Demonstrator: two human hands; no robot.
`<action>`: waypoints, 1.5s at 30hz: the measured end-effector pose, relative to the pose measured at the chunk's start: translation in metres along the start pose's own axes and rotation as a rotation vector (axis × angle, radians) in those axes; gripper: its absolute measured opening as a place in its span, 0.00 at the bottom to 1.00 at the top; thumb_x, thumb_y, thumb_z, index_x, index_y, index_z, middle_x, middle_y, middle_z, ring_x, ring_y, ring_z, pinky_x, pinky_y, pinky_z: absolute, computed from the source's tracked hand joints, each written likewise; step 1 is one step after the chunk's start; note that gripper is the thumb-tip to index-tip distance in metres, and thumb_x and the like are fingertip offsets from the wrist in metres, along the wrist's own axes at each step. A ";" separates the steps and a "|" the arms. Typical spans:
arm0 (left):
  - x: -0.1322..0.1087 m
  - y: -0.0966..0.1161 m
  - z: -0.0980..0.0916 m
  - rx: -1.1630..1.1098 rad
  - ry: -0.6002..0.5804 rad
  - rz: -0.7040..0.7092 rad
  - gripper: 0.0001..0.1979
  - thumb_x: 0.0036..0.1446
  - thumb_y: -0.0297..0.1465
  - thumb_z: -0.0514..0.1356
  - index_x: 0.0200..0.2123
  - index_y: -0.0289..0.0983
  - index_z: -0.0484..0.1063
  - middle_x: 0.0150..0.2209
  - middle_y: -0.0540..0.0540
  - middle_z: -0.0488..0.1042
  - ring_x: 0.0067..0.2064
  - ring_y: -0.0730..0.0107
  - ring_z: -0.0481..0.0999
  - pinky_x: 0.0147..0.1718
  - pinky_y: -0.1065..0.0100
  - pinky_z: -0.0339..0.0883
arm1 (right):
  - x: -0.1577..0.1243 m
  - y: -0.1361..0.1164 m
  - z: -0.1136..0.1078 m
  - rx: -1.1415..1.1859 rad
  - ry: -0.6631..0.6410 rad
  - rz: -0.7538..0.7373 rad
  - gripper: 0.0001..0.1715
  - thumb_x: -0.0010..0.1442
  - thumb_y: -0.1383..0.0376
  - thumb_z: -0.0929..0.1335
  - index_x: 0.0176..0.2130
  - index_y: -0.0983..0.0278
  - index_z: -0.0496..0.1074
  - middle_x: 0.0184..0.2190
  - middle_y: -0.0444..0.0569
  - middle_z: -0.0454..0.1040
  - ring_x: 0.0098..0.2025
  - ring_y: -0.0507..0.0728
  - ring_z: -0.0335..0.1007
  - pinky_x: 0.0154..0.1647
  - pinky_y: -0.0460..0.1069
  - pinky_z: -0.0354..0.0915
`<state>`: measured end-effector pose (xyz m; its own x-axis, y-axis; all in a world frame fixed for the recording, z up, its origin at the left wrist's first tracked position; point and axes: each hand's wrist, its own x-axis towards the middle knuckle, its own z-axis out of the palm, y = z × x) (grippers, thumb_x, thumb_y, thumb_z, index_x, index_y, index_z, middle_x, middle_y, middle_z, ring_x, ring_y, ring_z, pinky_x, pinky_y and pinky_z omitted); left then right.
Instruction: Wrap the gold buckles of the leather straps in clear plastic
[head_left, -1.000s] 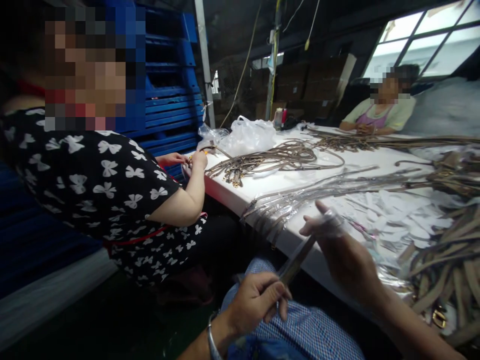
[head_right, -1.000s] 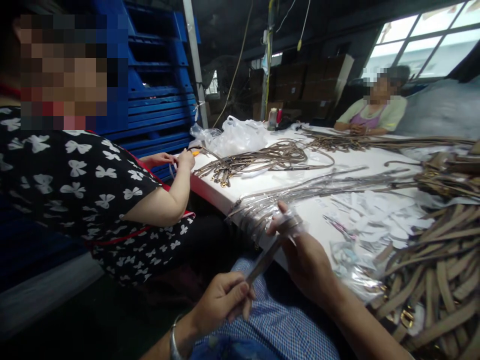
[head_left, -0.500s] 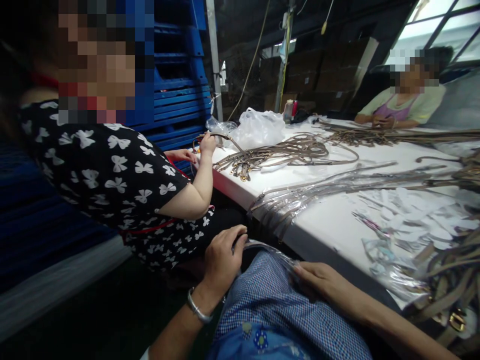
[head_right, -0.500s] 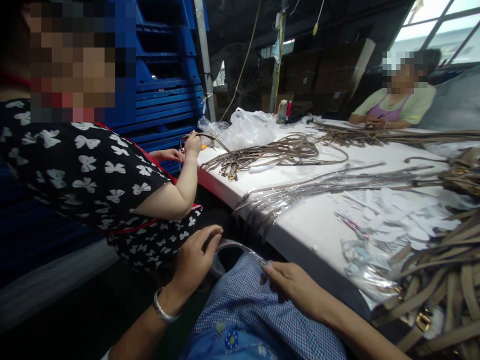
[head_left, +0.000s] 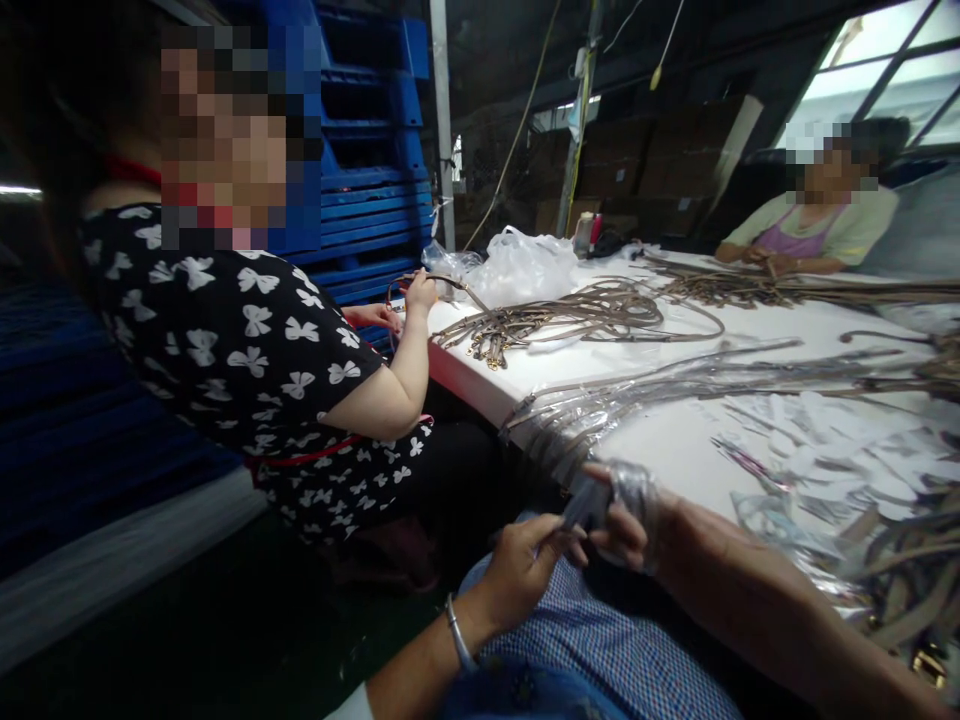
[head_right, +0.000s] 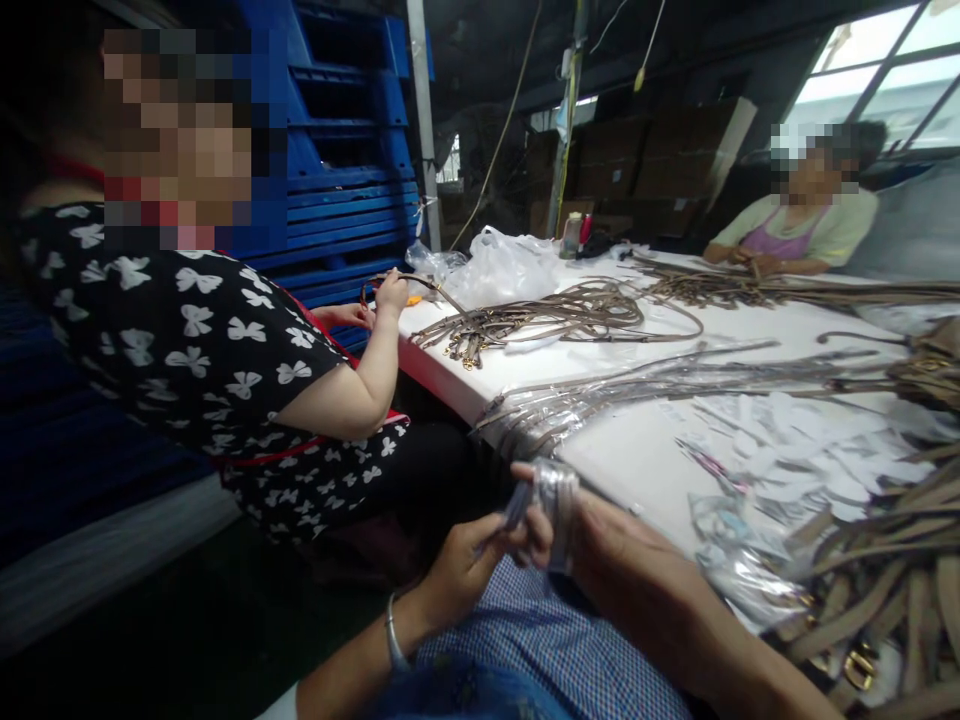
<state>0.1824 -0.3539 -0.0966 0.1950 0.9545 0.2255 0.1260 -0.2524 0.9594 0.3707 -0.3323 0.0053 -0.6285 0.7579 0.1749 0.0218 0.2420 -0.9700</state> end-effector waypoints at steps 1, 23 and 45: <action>-0.001 0.001 0.001 -0.056 -0.042 -0.016 0.21 0.67 0.42 0.49 0.40 0.33 0.76 0.31 0.43 0.77 0.34 0.67 0.77 0.40 0.68 0.68 | 0.002 -0.002 -0.005 -0.008 0.091 -0.044 0.26 0.70 0.56 0.52 0.61 0.58 0.60 0.41 0.54 0.73 0.43 0.60 0.73 0.47 0.57 0.71; 0.001 0.032 -0.049 0.413 0.386 -0.016 0.10 0.63 0.34 0.56 0.42 0.38 0.76 0.41 0.45 0.78 0.44 0.64 0.76 0.47 0.65 0.70 | -0.007 0.067 -0.007 -0.219 -0.180 0.432 0.24 0.66 0.49 0.60 0.31 0.64 0.69 0.24 0.43 0.64 0.26 0.52 0.61 0.28 0.47 0.60; 0.002 0.007 0.000 0.016 -0.078 0.046 0.17 0.67 0.37 0.52 0.39 0.32 0.76 0.34 0.43 0.80 0.38 0.67 0.79 0.42 0.69 0.70 | -0.010 0.014 0.003 0.487 0.214 0.101 0.25 0.65 0.50 0.61 0.54 0.60 0.70 0.31 0.48 0.66 0.36 0.58 0.67 0.40 0.53 0.67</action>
<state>0.1837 -0.3540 -0.0893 0.2758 0.9268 0.2550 0.1308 -0.2990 0.9452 0.3748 -0.3380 -0.0108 -0.4688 0.8814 0.0582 -0.3211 -0.1086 -0.9408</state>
